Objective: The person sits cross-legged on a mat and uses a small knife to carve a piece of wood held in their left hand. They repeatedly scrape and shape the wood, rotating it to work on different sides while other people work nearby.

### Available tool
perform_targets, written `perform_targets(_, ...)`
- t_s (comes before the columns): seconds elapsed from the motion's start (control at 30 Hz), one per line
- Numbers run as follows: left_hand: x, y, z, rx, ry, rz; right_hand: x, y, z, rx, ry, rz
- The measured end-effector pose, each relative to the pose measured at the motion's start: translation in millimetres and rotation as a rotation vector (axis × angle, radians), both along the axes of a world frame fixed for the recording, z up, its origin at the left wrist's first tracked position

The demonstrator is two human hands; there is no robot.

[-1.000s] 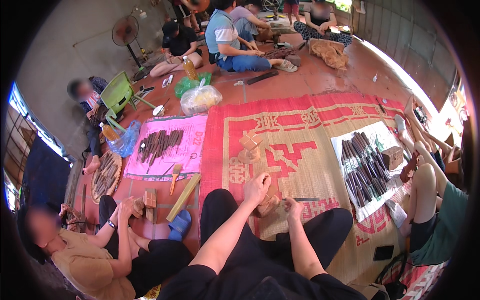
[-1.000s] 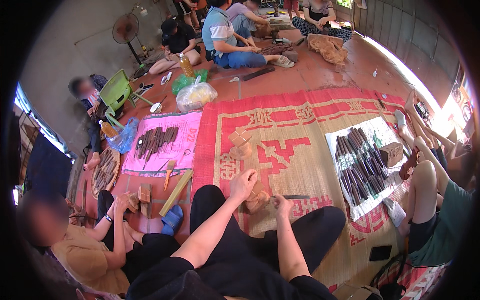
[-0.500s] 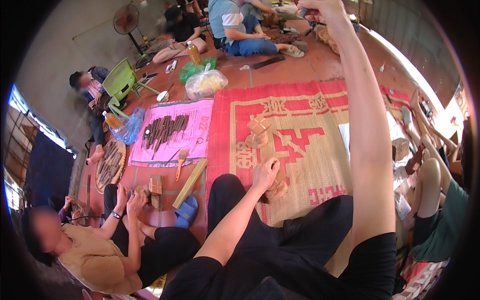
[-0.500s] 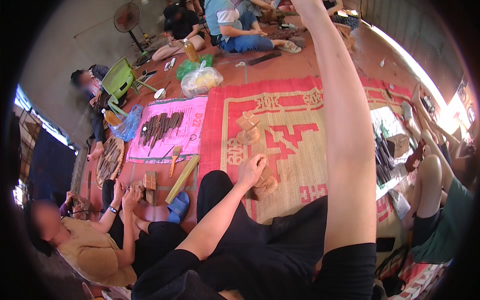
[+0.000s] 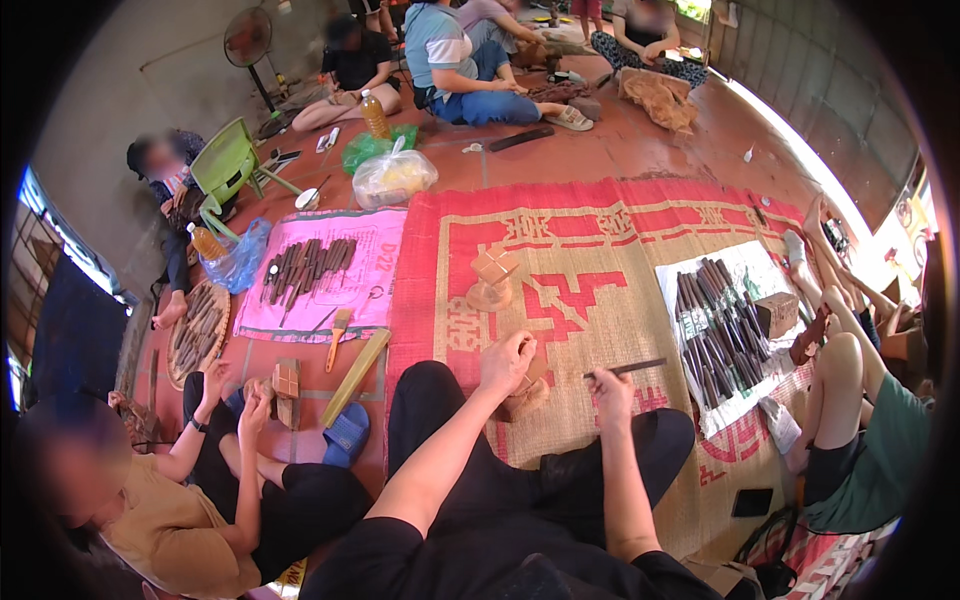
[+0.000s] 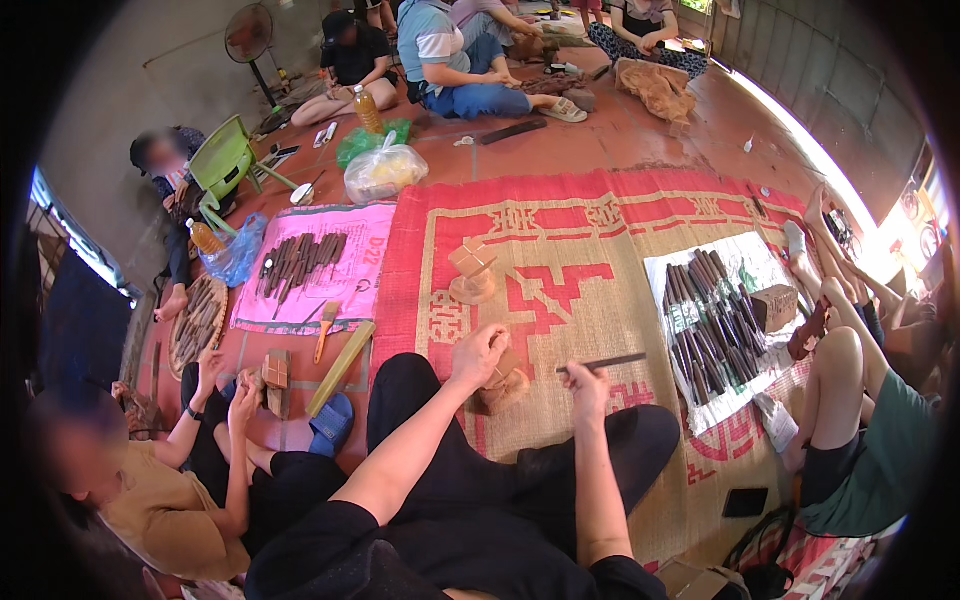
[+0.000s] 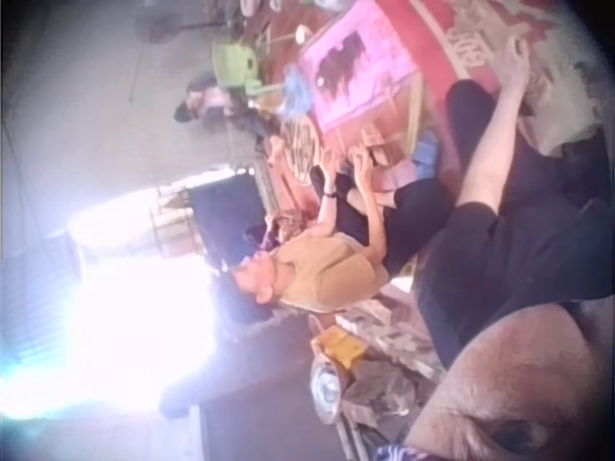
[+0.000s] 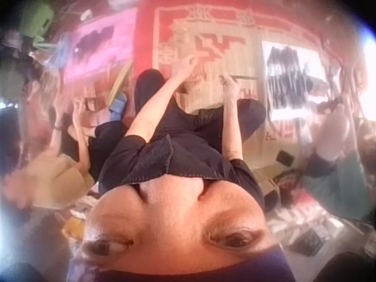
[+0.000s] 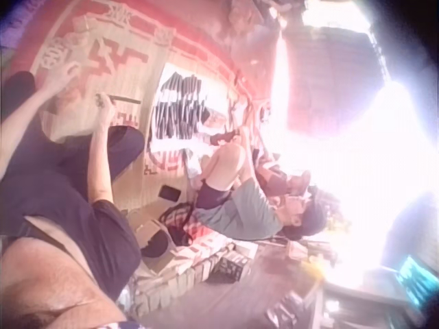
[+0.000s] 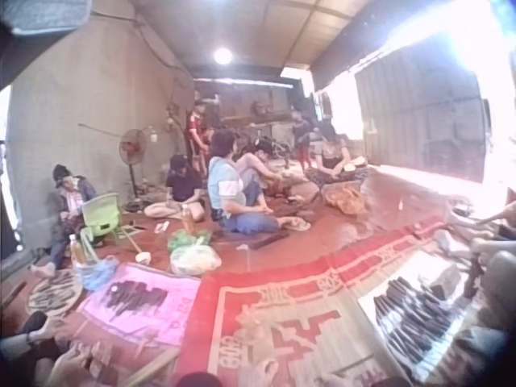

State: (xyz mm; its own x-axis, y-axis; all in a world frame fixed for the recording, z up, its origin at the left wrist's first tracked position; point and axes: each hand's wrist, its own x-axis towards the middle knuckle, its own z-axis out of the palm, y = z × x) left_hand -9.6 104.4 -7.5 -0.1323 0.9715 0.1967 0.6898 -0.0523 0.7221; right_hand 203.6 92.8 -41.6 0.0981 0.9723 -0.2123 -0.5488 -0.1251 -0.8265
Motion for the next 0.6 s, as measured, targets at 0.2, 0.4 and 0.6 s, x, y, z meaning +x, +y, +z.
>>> perform_targets(0.2, -1, 0, 1, -0.039, 0.003, -0.003, -15, -22, -46, -0.276, 0.004, -0.064)
perform_targets(0.4, 0, -1, 4, -0.035, 0.009, -0.002, -14, -16, -59, -0.244, -0.072, -0.036)
perform_targets(0.6, 0, -2, 6, -0.018, 0.027, 0.008, -16, -18, -59, -0.308, -0.048, -0.046)
